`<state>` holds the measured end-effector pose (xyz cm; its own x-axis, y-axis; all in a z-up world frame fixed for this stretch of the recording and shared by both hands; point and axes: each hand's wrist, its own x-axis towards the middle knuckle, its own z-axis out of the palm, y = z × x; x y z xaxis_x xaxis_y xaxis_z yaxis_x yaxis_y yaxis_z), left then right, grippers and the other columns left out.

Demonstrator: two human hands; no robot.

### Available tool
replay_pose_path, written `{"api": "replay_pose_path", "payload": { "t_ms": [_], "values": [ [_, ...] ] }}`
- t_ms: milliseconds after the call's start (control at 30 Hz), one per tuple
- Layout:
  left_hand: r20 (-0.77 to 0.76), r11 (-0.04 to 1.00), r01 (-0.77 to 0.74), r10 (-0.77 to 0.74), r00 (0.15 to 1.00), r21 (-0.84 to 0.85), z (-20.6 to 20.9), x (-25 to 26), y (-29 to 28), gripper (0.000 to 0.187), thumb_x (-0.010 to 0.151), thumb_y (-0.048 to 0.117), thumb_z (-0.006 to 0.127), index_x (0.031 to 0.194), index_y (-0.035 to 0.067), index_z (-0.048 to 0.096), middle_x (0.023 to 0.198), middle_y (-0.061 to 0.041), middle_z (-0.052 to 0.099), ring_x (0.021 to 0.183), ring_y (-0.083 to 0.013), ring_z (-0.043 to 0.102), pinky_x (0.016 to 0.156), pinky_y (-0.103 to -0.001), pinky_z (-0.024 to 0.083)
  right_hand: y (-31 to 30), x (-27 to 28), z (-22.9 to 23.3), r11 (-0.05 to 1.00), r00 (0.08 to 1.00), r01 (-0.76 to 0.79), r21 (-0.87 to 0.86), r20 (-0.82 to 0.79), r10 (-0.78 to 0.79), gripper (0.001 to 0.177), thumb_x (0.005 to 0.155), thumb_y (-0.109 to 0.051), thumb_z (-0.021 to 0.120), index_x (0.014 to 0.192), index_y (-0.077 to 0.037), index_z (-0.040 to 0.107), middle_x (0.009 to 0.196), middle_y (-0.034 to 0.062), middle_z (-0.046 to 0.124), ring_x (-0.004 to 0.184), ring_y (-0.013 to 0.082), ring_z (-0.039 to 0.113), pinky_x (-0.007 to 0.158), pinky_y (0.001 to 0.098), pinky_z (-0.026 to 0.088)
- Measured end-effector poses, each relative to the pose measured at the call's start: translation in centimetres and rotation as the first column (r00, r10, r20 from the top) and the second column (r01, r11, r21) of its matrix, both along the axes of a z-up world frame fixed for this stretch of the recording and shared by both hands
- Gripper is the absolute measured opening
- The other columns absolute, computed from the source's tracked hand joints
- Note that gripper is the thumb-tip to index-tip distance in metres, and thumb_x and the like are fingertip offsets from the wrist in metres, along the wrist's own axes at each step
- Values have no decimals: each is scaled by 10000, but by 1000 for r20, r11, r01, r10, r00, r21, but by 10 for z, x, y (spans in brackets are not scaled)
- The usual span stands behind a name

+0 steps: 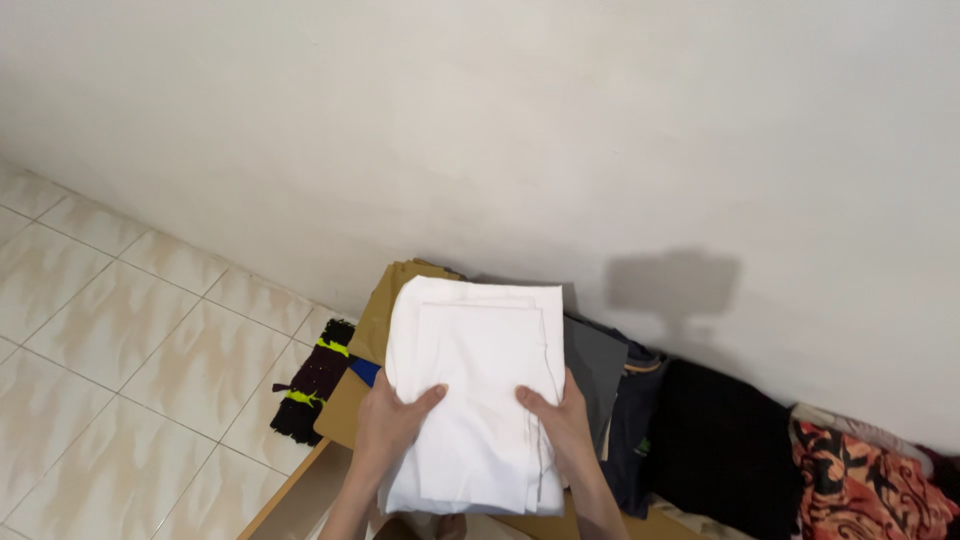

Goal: The person folds various garments on a wooden table and places them into a drawer. They handle shirts, pants, and patterned fabrics, folding each item neatly before stacking or storing them.

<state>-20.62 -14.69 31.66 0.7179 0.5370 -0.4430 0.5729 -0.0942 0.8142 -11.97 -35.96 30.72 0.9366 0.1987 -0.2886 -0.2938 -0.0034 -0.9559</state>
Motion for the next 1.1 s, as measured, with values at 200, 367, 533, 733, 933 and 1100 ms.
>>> {"api": "replay_pose_path", "payload": {
  "t_ms": [200, 367, 533, 733, 933, 1100],
  "values": [
    [102, 999, -11, 5, 995, 52, 5, -19, 1, 738, 735, 352, 853, 1282, -28, 536, 886, -236, 784, 669, -305, 791, 653, -399, 638, -2, -17, -2, 999, 999, -9, 31, -30, 9, 716, 768, -103, 783, 1400, 1, 464, 1202, 232, 700, 1020, 269, 731, 846, 359, 611],
    [161, 1000, -18, 16, 987, 14, 2, -37, 6, 709, 731, 332, 841, 1269, -14, 535, 894, -215, 773, 665, -293, 793, 633, -393, 647, 0, -35, -3, 999, 1000, -12, 44, -19, 13, 723, 802, -122, 743, 1428, -1, 402, 1199, 251, 672, 1004, 301, 732, 828, 399, 620],
    [129, 1000, 24, -22, 991, -9, 3, -71, 28, 672, 761, 341, 839, 1220, -63, 561, 872, -244, 779, 651, -300, 791, 625, -393, 646, 14, -73, -6, 998, 1000, -20, 62, -10, 20, 729, 825, -142, 735, 1445, -4, 377, 1219, 238, 650, 1039, 273, 719, 861, 385, 612],
    [147, 997, 77, -80, 986, 25, -4, -129, 64, 758, 759, 316, 836, 1331, -49, 499, 942, -246, 774, 727, -291, 792, 666, -375, 634, 42, -143, -24, 999, 1000, 9, 44, -18, -8, 728, 819, -143, 737, 1436, -25, 370, 1235, 220, 627, 1044, 249, 700, 847, 373, 618],
    [171, 990, 136, -139, 975, 28, -27, -193, 100, 655, 739, 305, 859, 1238, -27, 594, 1032, -210, 785, 867, -276, 802, 764, -359, 632, 70, -229, -44, 994, 996, 85, 62, -29, -84, 726, 818, -142, 746, 1427, 29, 389, 1254, 267, 622, 1047, 289, 696, 831, 398, 614],
    [150, 973, 228, -232, 961, 41, -43, -241, 119, 654, 750, 321, 857, 1234, -28, 587, 1016, -215, 785, 862, -270, 797, 765, -360, 628, 85, -301, -50, 983, 983, 184, 26, -15, -184, 818, 795, -169, 754, 1493, -11, 357, 1313, 214, 601, 1136, 276, 667, 897, 386, 591]
  ]
}}
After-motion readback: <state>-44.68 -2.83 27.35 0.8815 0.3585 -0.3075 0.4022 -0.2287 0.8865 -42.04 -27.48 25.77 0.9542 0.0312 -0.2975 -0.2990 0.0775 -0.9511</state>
